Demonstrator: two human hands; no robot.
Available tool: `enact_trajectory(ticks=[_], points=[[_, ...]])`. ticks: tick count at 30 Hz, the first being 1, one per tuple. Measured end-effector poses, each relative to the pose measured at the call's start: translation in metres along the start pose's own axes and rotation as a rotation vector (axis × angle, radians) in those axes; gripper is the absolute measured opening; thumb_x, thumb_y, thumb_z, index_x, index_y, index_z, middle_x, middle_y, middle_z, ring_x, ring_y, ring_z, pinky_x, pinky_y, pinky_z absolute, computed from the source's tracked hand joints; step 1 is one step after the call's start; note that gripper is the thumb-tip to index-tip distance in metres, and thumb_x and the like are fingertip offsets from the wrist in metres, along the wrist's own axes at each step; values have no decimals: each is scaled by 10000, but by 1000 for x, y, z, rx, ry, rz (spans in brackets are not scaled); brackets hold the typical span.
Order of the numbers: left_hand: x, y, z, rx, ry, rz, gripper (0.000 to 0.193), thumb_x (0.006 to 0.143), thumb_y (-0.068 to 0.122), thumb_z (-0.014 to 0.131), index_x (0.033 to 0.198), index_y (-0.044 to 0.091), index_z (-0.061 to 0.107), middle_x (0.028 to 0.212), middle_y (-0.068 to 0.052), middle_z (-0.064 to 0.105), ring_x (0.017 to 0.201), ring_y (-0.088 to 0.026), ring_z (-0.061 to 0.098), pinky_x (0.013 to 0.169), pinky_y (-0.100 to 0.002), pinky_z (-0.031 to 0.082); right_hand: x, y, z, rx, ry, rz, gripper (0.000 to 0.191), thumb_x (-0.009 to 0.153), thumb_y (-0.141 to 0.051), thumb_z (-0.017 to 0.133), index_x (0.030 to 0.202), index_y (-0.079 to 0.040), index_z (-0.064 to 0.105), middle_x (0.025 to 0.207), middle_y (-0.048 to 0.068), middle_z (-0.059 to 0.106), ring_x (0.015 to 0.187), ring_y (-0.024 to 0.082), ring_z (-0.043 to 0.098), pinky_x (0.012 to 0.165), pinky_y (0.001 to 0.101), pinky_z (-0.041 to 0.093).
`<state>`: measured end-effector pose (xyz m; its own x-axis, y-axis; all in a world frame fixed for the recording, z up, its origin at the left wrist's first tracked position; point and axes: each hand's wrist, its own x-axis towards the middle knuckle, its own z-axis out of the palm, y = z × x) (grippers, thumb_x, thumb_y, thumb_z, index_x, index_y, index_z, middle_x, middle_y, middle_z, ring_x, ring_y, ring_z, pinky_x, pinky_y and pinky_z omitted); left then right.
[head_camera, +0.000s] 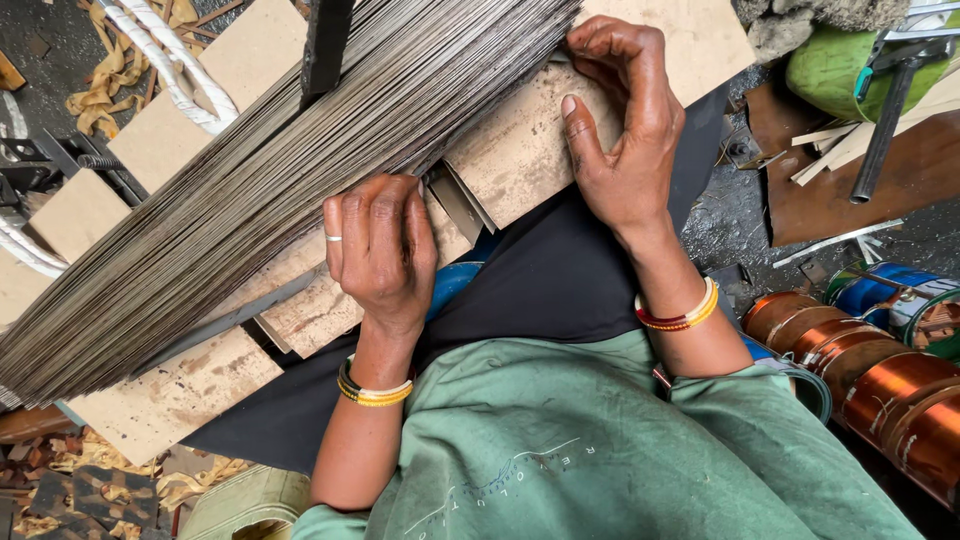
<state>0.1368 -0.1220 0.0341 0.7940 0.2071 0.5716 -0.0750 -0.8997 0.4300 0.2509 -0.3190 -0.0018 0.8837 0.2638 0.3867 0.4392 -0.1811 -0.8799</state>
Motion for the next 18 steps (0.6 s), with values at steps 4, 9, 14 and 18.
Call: enact_trajectory(ticks=[4,9,14,18], points=[[-1,-1,2,-13,23,-8,181,920,-101,782,1042,3,697,1006,-108,688,883,-246,620,770,-361,497,5,7,-1,-11,-24,-26,333,991,111,656,1244,-3,472,1255,112,596,1252,189,654,1188,343,548],[-4,-2,4,-10,25,-5,179,918,-105,783,1031,4,699,1002,-108,684,873,-250,614,765,-372,485,7,11,0,14,-24,-10,321,972,114,687,1182,-4,474,1169,95,581,1156,157,648,1147,324,566],[-4,-4,12,17,59,8,189,902,-78,805,1041,8,710,960,-108,641,860,-248,572,766,-377,472,8,13,0,28,-18,4,304,966,125,688,1130,-5,467,1135,89,555,1092,141,621,1109,307,585],[-2,-3,15,61,77,36,166,885,-57,782,1013,32,724,916,-81,630,845,-233,548,752,-385,442,7,15,0,33,-6,6,297,950,132,678,1109,-3,466,1133,93,556,1081,144,614,1085,301,583]])
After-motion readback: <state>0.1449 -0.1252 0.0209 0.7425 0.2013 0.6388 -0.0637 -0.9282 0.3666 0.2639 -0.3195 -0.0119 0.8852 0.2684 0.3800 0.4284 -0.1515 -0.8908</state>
